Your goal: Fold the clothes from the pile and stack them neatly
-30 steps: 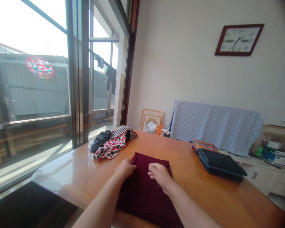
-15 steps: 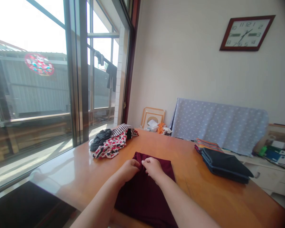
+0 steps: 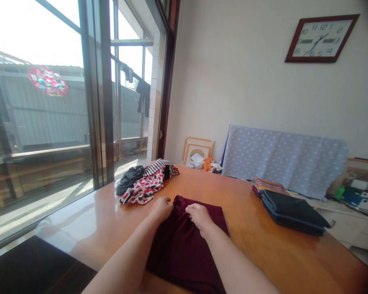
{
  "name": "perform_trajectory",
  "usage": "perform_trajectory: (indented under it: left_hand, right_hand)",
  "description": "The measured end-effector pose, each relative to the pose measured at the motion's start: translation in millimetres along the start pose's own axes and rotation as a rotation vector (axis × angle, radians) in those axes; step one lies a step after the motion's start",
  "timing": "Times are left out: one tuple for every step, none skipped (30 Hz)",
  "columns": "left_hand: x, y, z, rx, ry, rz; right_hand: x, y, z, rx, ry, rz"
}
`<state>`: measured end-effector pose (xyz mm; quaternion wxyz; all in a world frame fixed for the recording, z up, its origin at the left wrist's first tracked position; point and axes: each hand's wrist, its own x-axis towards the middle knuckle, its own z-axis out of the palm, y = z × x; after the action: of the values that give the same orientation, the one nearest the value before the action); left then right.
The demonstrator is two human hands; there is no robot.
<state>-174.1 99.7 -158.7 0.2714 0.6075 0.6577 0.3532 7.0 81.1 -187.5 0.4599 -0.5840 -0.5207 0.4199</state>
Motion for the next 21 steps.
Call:
perform_trajectory:
  left_hand:
    - [1,3,1.5,0.015,-0.001,0.008]
    - [2,6,3.1,0.031,-0.004,0.012]
    - [3,9,4.8,0.045,-0.008,0.013]
    - [4,12,6.3,0.057,-0.012,0.012]
    - [4,14,7.8,0.066,-0.015,0.01]
    - [5,16,9.1,0.072,-0.018,0.007]
    - [6,18,10.4,0.076,-0.02,0.004]
    - [6,20,11.6,0.078,-0.022,0.0]
    - [7,21,12.8,0.077,-0.023,-0.003]
    - [7,21,14.0,0.075,-0.024,-0.008]
    - [7,22,15.2,0.073,-0.025,-0.015]
    - [7,22,16.3,0.069,-0.027,-0.024]
    - [8,21,17.4,0.065,-0.03,-0.035]
    - [8,21,18.2,0.059,-0.036,-0.046]
    - [8,20,18.9,0.051,-0.043,-0.057]
    - [8,20,19.3,0.04,-0.052,-0.065]
    - [8,19,19.5,0.025,-0.06,-0.069]
    - [9,19,19.7,0.006,-0.068,-0.068]
    - [9,19,19.9,-0.018,-0.074,-0.063]
    - [10,20,20.2,-0.046,-0.081,-0.053]
    - [10,21,20.9,-0.079,-0.09,-0.04]
  right_hand:
    - [-1,-1,-1,0.021,-0.005,0.008]
    - [-2,-2,-2,0.043,-0.009,0.014]
    - [-3,-4,-3,0.063,-0.013,0.019]
    - [-5,-5,-3,0.081,-0.015,0.024]
    - [-6,-7,-4,0.096,-0.016,0.029]
    - [-8,-8,-5,0.109,-0.017,0.034]
    - [-9,-9,-6,0.12,-0.018,0.039]
    - [-11,-10,-6,0.129,-0.019,0.044]
    - [-12,-11,-7,0.137,-0.022,0.048]
    - [-13,-12,-7,0.145,-0.025,0.05]
    - [-14,-12,-8,0.152,-0.028,0.051]
    - [-14,-13,-8,0.158,-0.031,0.052]
    - [-15,-12,-9,0.164,-0.033,0.051]
    - [-15,-12,-9,0.168,-0.035,0.05]
    - [-15,-11,-9,0.171,-0.037,0.049]
    - [-14,-11,-9,0.173,-0.038,0.049]
    - [-14,-10,-9,0.175,-0.038,0.05]
    - [-14,-9,-9,0.175,-0.038,0.052]
    - [-14,-9,-10,0.175,-0.037,0.053]
    - [-14,-9,-10,0.175,-0.035,0.054]
    - [-14,-10,-10,0.175,-0.035,0.056]
